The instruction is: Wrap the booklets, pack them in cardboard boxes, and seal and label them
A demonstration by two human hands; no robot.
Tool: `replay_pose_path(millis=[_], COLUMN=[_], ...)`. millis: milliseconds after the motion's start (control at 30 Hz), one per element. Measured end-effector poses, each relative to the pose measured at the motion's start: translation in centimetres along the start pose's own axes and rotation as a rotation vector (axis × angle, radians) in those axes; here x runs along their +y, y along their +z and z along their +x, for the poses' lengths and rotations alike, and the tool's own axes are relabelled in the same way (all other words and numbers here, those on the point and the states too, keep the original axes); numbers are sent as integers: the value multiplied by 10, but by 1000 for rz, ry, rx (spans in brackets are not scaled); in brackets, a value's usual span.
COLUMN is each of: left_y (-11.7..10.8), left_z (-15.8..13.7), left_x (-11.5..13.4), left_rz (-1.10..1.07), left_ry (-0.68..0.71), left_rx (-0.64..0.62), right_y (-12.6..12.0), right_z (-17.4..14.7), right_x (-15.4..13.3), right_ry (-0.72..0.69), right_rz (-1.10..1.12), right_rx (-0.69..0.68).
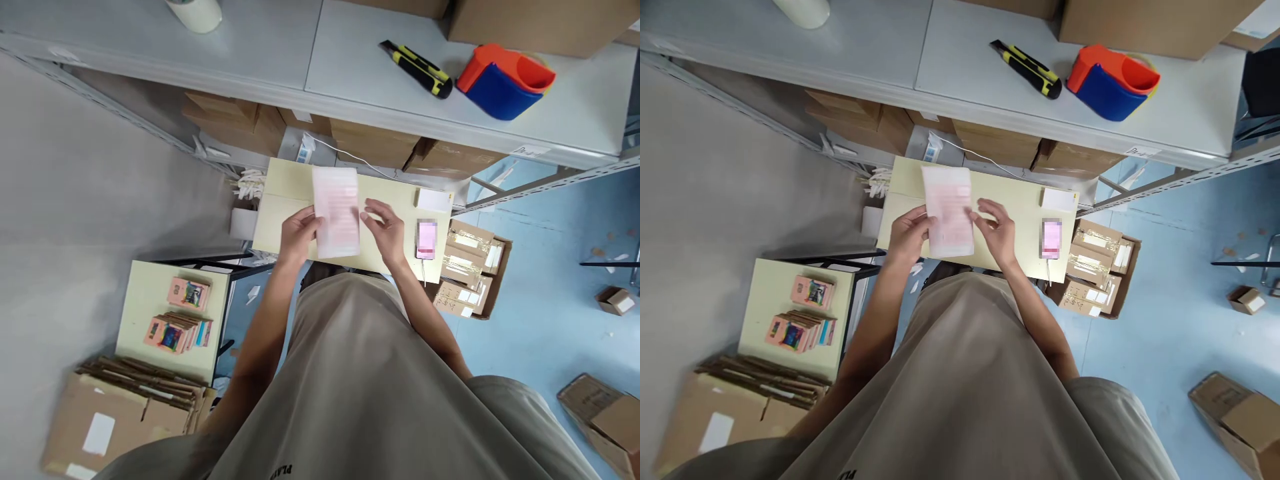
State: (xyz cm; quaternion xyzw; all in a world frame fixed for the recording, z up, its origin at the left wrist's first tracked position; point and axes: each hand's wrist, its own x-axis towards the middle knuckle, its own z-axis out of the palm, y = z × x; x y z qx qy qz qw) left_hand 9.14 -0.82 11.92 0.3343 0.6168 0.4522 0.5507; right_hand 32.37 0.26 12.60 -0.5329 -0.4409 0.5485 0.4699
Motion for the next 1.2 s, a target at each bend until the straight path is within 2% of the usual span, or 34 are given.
replay_pose_path(millis=[67, 133, 233, 400, 500, 567, 733, 867, 967, 1067, 1200], left_y=[-27, -49, -77, -124, -150, -163, -179, -178, -180, -194, -232], left_z=[11, 19, 30, 67, 103, 129, 191, 230, 244, 240, 204], left_x=[4, 7, 6, -16, -37, -50, -84, -112, -130, -145, -162], left_rz=[-61, -86, -103, -59, 121, 287, 574, 516, 448, 436, 375], left_ry=[-38, -48, -77, -81, -9, 27, -75, -102, -114, -105, 155], left_rx=[9, 5, -7, 86, 183, 205, 127, 53, 33, 91, 106], right_y=[7, 23, 59, 126, 170, 198, 251, 267, 269, 266, 262], right_z=[6, 12, 21, 51, 79, 98, 140, 158, 161, 154, 130], right_x=[1, 5, 18, 62, 94, 114, 148, 166, 172, 169, 151], right_ry=[39, 104, 164, 232, 296, 318, 391, 453, 489, 476, 435], right_rz=[-27, -32, -36, -46, -110, -197, -425, -500, -473, -480, -537], right_rx=[29, -49, -134, -134, -78, -43, 34, 81, 145, 158, 97])
